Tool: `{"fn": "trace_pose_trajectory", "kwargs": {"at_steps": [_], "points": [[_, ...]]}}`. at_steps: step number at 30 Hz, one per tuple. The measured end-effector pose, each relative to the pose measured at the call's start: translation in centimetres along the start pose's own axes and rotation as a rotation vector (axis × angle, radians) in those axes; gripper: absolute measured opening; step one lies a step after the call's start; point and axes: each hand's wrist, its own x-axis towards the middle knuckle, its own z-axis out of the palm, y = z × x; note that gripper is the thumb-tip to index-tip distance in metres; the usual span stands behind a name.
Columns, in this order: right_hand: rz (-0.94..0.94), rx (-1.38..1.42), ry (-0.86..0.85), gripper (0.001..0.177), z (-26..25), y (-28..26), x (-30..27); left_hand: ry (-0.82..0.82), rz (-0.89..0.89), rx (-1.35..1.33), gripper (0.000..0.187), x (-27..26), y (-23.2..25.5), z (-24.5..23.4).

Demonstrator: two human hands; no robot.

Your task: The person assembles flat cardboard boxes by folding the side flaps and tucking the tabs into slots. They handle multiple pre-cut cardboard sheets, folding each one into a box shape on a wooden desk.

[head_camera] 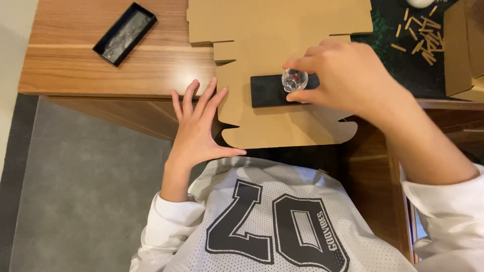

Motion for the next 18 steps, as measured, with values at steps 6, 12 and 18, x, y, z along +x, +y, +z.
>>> {"fn": "trace_pose_trajectory", "kwargs": {"at_steps": [6, 12, 18], "points": [[-0.105, -0.080, 0.325, 0.037, 0.2, -2.5, -3.4, 0.009, 0.001, -0.002, 0.123, 0.0, 0.3, -0.1], [-0.147, -0.132, 0.464, 0.024, -0.5, -3.4, -4.7, 0.010, 0.004, 0.012, 0.126, 0.1, -0.1, 0.2], [-0.204, -0.235, 0.366, 0.038, -6.6, -2.4, 5.5, 0.125, 0.059, -0.004, 0.122, -0.1, -0.7, 0.9]]}}
